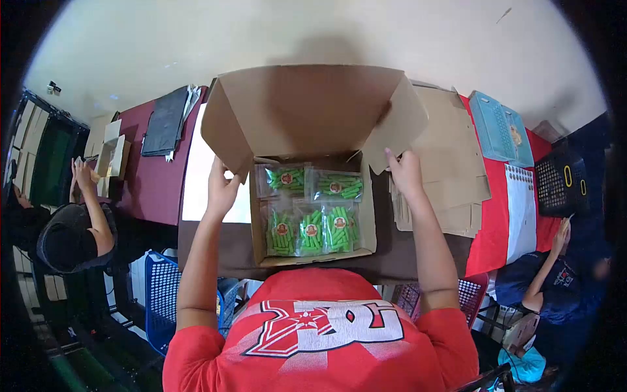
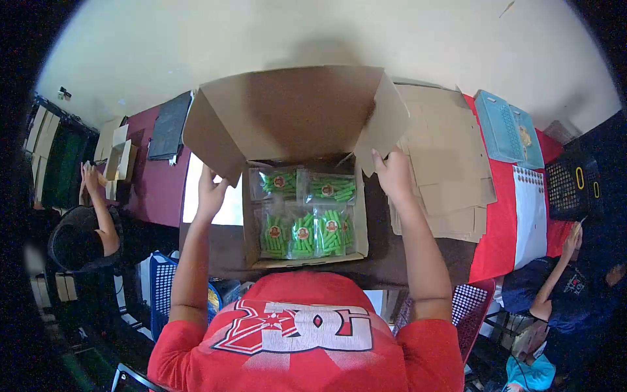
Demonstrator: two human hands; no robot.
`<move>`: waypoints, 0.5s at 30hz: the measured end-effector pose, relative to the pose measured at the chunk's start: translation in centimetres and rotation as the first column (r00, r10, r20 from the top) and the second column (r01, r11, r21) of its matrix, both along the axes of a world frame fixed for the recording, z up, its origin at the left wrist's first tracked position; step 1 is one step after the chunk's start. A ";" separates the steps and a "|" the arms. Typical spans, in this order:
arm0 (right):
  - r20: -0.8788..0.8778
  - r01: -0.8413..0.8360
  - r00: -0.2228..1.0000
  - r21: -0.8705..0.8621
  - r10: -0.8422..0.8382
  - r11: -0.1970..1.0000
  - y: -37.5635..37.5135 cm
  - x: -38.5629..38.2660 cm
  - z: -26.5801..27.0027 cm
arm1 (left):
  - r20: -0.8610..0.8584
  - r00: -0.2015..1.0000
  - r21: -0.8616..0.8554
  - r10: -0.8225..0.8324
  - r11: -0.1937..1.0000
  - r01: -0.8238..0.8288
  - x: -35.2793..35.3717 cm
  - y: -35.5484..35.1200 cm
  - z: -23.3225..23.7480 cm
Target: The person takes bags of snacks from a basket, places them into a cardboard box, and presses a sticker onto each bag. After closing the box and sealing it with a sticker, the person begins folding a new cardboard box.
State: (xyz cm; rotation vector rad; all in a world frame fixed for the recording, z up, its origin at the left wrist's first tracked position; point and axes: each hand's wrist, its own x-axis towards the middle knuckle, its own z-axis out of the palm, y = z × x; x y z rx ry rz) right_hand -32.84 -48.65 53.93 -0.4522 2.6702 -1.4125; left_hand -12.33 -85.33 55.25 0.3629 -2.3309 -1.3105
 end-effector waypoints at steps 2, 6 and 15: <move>-0.062 -0.033 0.998 -0.049 0.030 0.998 0.3 0.8 -2.0 | -0.001 0.999 -0.021 0.037 0.999 -0.037 0.7 -0.3 -3.2; -0.125 0.045 0.992 0.279 -0.011 0.959 -0.5 5.8 -2.2 | 0.176 0.963 -0.136 0.206 0.974 -0.184 3.5 0.9 -7.2; 0.314 0.040 0.917 -0.685 0.245 0.727 2.1 8.7 -13.5 | -0.010 0.999 -0.298 0.050 0.953 -0.051 6.2 4.1 -9.7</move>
